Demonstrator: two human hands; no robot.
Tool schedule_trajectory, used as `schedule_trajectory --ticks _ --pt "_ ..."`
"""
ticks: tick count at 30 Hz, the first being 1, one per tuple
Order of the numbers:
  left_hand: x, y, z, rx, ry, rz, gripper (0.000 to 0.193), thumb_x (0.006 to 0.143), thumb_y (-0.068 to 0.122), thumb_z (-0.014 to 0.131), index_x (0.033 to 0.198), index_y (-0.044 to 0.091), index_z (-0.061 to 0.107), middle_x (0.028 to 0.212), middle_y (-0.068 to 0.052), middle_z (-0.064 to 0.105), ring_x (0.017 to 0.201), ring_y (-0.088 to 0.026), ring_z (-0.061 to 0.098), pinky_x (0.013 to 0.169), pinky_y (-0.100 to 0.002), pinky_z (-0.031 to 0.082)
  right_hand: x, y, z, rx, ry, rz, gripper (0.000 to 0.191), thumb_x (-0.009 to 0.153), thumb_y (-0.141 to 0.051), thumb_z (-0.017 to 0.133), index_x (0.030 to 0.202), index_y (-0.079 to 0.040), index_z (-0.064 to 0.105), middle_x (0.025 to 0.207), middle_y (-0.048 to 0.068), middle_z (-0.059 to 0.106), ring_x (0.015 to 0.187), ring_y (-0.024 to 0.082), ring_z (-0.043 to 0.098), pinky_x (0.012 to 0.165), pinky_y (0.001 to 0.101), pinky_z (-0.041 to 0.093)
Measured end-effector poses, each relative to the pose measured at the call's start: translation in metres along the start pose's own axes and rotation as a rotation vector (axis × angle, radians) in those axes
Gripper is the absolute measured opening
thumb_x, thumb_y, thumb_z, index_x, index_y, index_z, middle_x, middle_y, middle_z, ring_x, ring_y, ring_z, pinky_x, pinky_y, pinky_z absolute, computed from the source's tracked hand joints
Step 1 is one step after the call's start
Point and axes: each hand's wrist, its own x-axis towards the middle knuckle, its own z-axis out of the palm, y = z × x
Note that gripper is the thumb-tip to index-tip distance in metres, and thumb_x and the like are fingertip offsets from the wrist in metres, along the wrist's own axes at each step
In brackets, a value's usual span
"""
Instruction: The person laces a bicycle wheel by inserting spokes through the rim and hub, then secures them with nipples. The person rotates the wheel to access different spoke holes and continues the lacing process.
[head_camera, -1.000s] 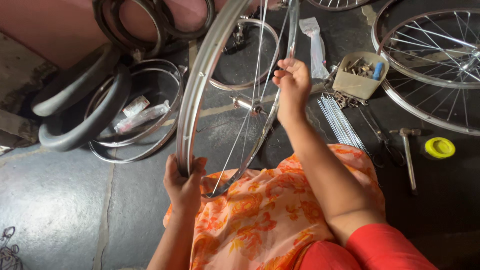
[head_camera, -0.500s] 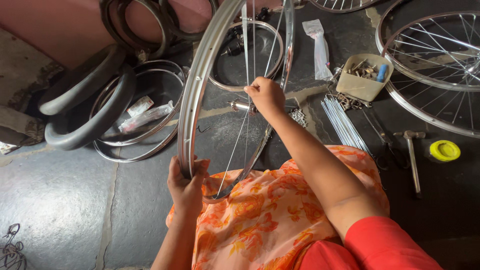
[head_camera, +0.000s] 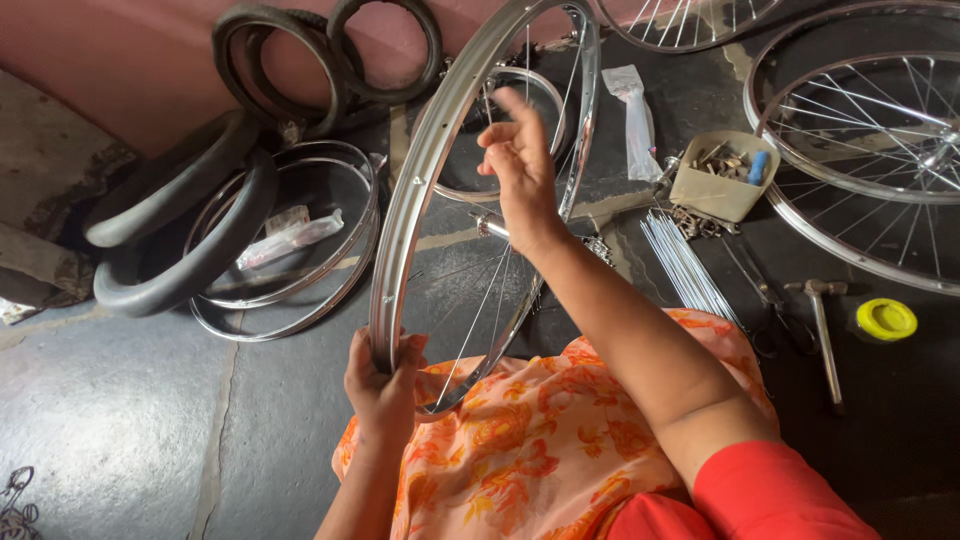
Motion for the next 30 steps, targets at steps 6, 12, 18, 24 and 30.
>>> schedule_trajectory --ticks 6,12,18,24,30 --pt "-0.002 -0.004 -0.004 -0.018 -0.015 0.005 0.024 0.089 -0.008 0.066 0.108 0.004 0.057 0.088 -0.008 0.072 0.07 -0.01 0.067 0.061 -0.024 0.055 0.023 -0.036 -0.003 0.267 -0.204 0.166 0.044 0.095 -0.042 0.068 0.127 -0.012 0.065 0.109 0.001 0.061 0.097 0.013 0.054 0.095 0.0313 0.046" --pt "-0.003 -0.009 -0.01 -0.02 -0.04 0.046 0.022 0.091 -0.008 0.066 0.108 0.002 0.057 0.09 -0.009 0.072 0.072 -0.011 0.066 0.066 -0.025 0.055 0.066 -0.063 -0.025 0.052 -0.401 0.261 0.044 0.104 -0.052 0.063 0.114 -0.011 0.07 0.096 -0.001 0.064 0.091 0.011 0.057 0.096 0.0293 0.048" --pt "-0.002 0.002 -0.01 0.041 -0.008 0.009 0.024 0.089 -0.007 0.066 0.108 0.003 0.055 0.089 -0.008 0.072 0.073 -0.012 0.068 0.065 -0.025 0.056 0.064 -0.07 -0.021 -0.174 -0.465 0.205 0.029 0.114 -0.03 0.045 0.113 -0.012 0.068 0.098 -0.003 0.069 0.092 0.006 0.062 0.086 0.024 0.05" --pt "0.004 0.009 -0.013 0.148 0.038 0.05 0.024 0.092 -0.006 0.071 0.107 0.002 0.056 0.087 -0.009 0.072 0.071 -0.013 0.066 0.066 -0.027 0.054 0.066 -0.069 0.001 -0.326 -0.387 0.329 0.022 0.108 -0.02 0.044 0.109 -0.017 0.065 0.092 -0.004 0.07 0.082 0.004 0.061 0.07 0.023 0.052" --pt "-0.006 -0.04 -0.022 -0.034 0.077 0.217 0.022 0.094 -0.01 0.064 0.105 0.005 0.052 0.093 -0.009 0.068 0.086 -0.013 0.072 0.075 -0.029 0.06 0.057 -0.057 0.025 -0.039 -0.42 0.349 0.026 0.105 -0.034 0.049 0.11 -0.013 0.064 0.095 -0.002 0.067 0.09 0.01 0.06 0.086 0.0283 0.055"
